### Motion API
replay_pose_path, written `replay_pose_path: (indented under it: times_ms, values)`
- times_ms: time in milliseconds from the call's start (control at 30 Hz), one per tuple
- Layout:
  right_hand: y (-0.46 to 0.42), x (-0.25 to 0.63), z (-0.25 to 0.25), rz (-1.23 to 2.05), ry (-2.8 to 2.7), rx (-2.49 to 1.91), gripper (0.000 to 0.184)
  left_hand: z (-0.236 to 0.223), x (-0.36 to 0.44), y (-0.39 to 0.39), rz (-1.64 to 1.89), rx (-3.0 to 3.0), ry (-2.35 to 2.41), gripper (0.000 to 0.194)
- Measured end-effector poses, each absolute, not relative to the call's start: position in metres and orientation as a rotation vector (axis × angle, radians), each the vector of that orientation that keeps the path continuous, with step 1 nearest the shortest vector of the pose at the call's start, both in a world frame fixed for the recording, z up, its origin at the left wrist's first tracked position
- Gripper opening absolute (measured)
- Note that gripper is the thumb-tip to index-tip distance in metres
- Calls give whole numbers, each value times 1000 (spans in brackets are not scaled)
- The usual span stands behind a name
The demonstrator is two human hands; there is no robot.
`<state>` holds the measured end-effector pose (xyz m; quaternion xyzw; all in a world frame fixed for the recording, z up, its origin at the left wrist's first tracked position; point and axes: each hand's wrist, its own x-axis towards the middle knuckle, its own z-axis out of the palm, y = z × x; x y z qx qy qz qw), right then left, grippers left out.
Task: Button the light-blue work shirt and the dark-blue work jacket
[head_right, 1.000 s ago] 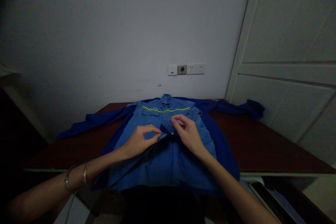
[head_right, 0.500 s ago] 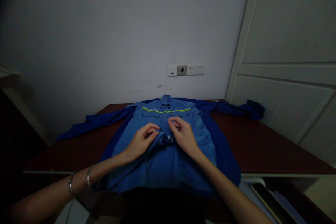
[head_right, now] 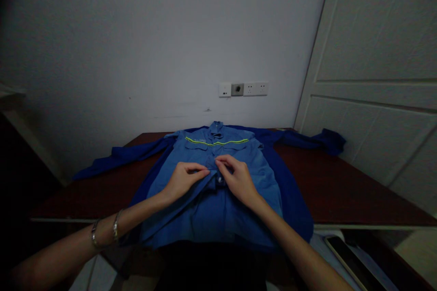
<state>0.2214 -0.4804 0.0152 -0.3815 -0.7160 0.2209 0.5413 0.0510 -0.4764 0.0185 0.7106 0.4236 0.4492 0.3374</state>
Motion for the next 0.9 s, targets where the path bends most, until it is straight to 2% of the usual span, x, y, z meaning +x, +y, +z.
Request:
replay_pose_path:
  times_ms: [267, 633, 900]
  values:
    - [-482, 221, 15, 493, -1727, -914, 24, 16, 52, -474, 1209, 2024, 1138, 15]
    - [-478, 223, 10, 644, -1634, -946, 24, 16, 51, -473, 1238, 2138, 1206, 15]
    - [-464, 238, 18, 1078, -1717, -879, 31, 10, 49, -470, 1165, 2237, 1187, 16]
